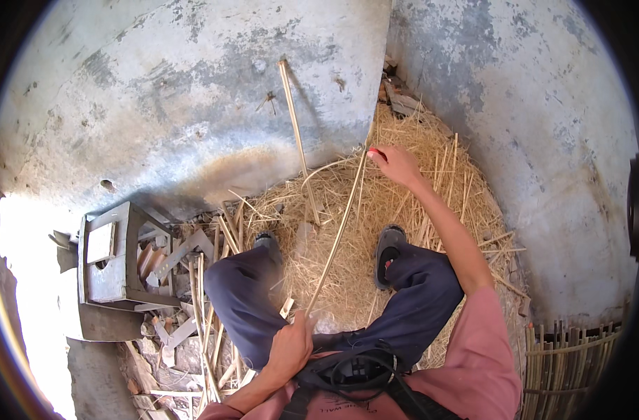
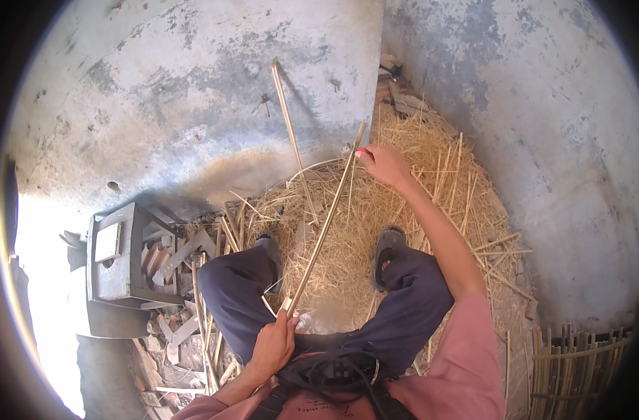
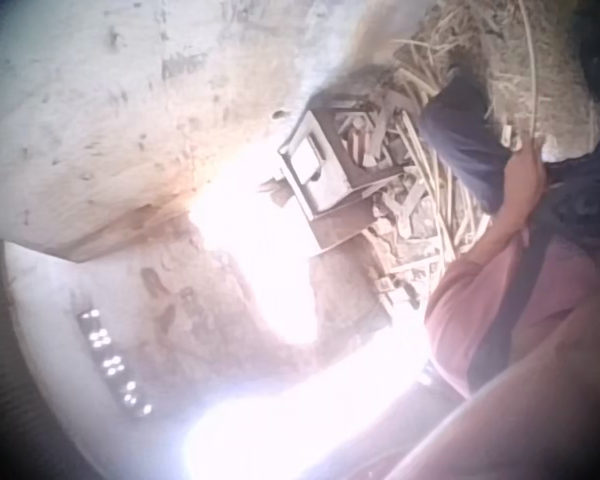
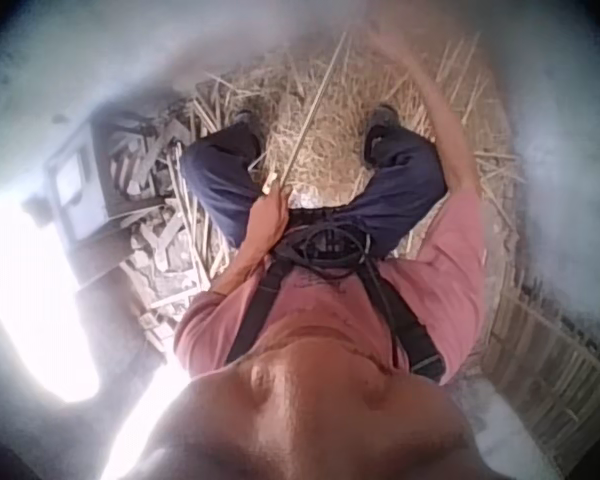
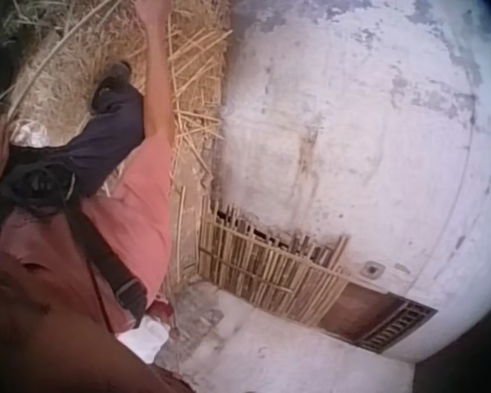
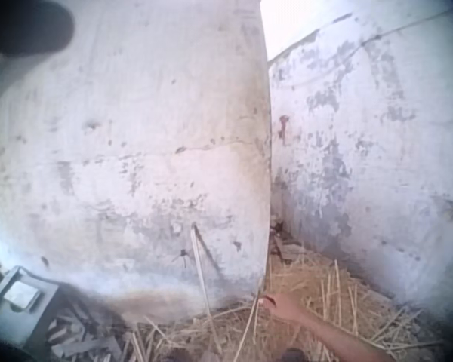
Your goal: The person shaves a thin strip of wood using a small red cutter while sitting on a straw-covered floor, periodically turning the wood and removing long shavings.
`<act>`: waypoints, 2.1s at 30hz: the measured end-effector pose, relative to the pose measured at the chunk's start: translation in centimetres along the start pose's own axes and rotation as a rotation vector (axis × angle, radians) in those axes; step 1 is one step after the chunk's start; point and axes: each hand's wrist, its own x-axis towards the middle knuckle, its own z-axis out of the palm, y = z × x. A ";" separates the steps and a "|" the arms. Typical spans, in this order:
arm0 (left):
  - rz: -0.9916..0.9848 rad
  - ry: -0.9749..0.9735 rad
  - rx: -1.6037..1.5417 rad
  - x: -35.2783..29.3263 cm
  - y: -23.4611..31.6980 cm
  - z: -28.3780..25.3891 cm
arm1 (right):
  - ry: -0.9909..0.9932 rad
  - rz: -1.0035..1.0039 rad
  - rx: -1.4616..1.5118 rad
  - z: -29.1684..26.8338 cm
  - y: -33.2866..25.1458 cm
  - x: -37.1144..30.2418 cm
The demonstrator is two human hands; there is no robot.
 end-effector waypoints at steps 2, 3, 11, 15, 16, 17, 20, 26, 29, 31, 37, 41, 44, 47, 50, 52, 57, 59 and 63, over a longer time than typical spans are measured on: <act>-0.008 0.021 0.015 0.1 -0.5 0.0 | 0.006 0.013 0.043 -0.1 -0.3 -0.2; -0.005 0.034 0.022 0.3 -0.7 0.0 | 0.041 -0.006 0.171 0.0 0.2 -0.2; 0.005 0.053 -0.331 0.7 -2.0 -0.6 | -0.232 0.177 1.048 -0.7 0.9 -1.9; -0.142 -0.033 -0.475 1.2 -1.6 -0.5 | -0.153 0.193 1.109 0.6 1.0 -2.3; -0.146 -0.035 -0.521 1.3 -1.6 -0.4 | -0.128 0.210 1.159 0.9 0.8 -2.4; -0.150 -0.036 -0.567 1.6 -1.8 -0.3 | -0.103 0.228 1.209 1.2 0.6 -2.4; -0.144 0.021 -0.688 2.2 -2.0 -0.3 | -0.201 0.215 1.443 1.5 0.1 -2.9; -0.069 0.230 -0.561 3.9 -1.7 -2.3 | -0.531 0.141 0.971 1.8 -1.3 -4.3; -0.030 0.322 -0.474 4.7 -1.3 -2.9 | -0.751 -0.138 0.370 1.6 -0.7 -4.6; -0.046 0.325 -0.512 5.2 -1.5 -3.0 | -0.773 -0.288 0.258 0.6 -1.8 -5.4; -0.020 0.268 -0.703 6.1 -1.5 -2.4 | -0.305 -0.332 0.588 -3.5 -6.2 -7.2; -0.007 0.208 -0.714 6.2 -0.5 -2.3 | -0.038 -0.308 0.617 -4.8 -8.7 -8.3; -0.016 0.201 -0.744 6.3 -0.2 -2.0 | 0.097 -0.435 0.437 -5.0 -10.9 -9.1; 0.005 0.160 -0.745 6.0 0.0 -2.1 | 0.154 -0.661 0.351 -3.3 -10.4 -8.6; -0.001 0.181 -0.769 5.7 0.2 -2.1 | 0.062 -0.615 0.250 -3.5 -10.6 -8.8; -0.006 0.163 -0.749 5.7 0.4 -2.3 | 0.066 -0.585 0.255 -3.5 -10.4 -8.9; 0.012 0.072 -0.833 5.8 0.1 -2.2 | -0.052 -0.356 0.594 -4.0 -10.8 -9.3; 0.045 -0.011 -0.828 6.1 -0.7 -2.1 | -0.097 -0.283 0.920 -3.8 -10.8 -9.2; 0.078 -0.037 -0.817 6.3 -0.4 -2.0 | -0.117 -0.254 1.023 -3.9 -11.2 -9.2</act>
